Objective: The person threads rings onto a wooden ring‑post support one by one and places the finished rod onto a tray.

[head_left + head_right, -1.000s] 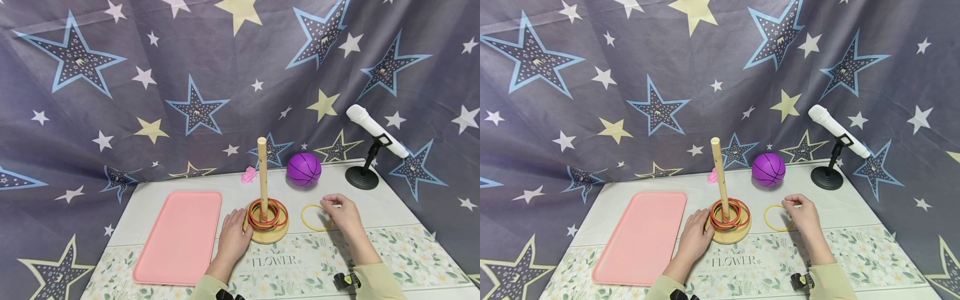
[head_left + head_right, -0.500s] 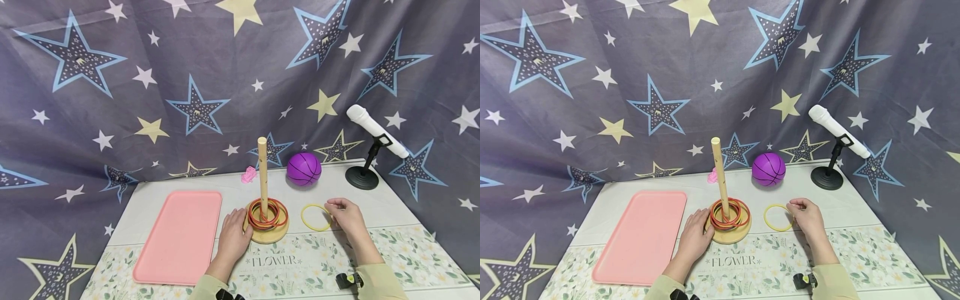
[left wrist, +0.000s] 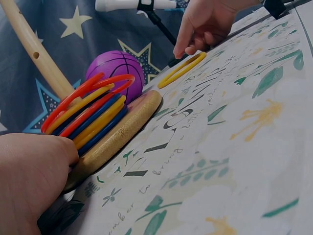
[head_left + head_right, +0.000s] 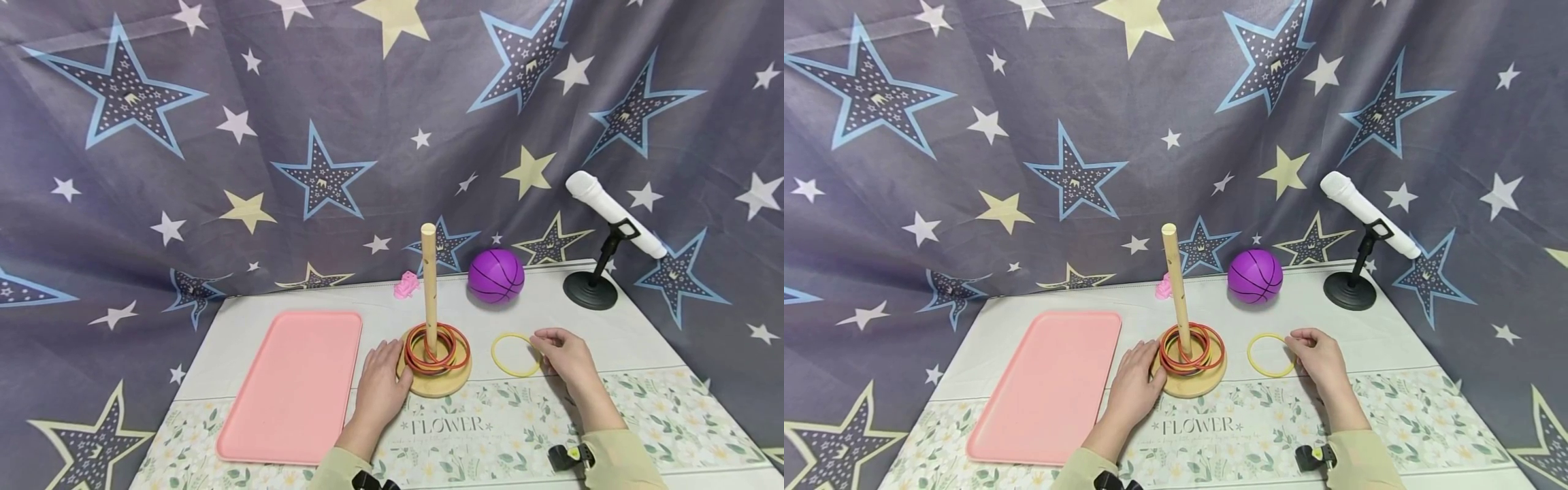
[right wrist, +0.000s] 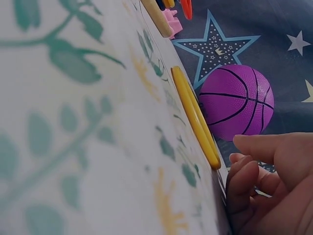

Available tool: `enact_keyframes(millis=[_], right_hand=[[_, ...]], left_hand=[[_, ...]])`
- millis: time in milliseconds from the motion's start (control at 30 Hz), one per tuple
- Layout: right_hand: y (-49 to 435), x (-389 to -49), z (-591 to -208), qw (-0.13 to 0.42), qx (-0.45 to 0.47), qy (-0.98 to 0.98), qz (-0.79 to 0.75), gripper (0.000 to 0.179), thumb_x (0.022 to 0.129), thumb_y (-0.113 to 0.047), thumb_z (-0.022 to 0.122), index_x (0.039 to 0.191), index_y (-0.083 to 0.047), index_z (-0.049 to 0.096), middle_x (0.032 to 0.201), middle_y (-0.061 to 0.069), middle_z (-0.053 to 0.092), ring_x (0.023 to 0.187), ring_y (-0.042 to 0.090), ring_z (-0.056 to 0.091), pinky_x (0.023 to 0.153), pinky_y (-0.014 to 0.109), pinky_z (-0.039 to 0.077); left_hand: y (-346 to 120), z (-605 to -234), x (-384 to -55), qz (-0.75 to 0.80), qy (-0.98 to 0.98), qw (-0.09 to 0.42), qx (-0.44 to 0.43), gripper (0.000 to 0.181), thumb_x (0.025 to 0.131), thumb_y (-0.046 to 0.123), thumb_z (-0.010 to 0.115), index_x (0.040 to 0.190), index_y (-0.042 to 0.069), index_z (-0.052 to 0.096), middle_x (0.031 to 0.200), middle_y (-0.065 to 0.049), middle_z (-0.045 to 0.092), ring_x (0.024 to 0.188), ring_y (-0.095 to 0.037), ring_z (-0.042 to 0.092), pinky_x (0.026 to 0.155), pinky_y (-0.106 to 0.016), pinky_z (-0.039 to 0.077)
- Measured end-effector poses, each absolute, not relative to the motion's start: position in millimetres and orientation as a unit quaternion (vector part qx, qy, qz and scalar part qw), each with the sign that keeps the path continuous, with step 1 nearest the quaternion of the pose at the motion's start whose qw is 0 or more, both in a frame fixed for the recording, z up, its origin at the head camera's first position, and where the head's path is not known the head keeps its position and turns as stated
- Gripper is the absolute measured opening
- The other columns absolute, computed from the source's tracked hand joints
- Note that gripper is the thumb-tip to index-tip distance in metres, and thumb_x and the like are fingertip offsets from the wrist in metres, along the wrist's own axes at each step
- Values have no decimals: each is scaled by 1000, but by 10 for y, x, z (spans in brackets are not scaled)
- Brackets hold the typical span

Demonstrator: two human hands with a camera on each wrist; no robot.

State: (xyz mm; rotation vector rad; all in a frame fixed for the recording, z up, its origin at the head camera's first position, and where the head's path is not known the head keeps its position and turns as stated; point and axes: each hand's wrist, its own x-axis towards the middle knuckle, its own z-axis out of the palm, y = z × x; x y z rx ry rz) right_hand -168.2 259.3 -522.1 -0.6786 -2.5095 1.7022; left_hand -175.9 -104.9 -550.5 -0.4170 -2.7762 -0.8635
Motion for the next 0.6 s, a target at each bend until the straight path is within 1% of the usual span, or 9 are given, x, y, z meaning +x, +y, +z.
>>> enact_keyframes(millis=[267, 600], right_hand=[[2610, -1703, -5252, 8, -224, -809, 544, 42, 104, -22, 73, 136, 4, 66, 91, 5, 60, 68, 17, 56, 51, 28, 49], [2633, -1720, -5281, 5, -216, -823, 526, 41, 103, -22, 74, 134, 5, 68, 91, 6, 62, 67, 18, 57, 50, 29, 50]], left_hand=[[-1050, -5503, -1764, -294, -940, 101, -140, 58, 103, 21, 69, 155, -3, 59, 157, -22, 60, 155, -42, 46, 133, -59, 26], [-1045, -5508, -1764, -294, -940, 104, -141, 58, 102, 21, 69, 154, -3, 60, 156, -22, 61, 154, -42, 47, 133, -59, 27]])
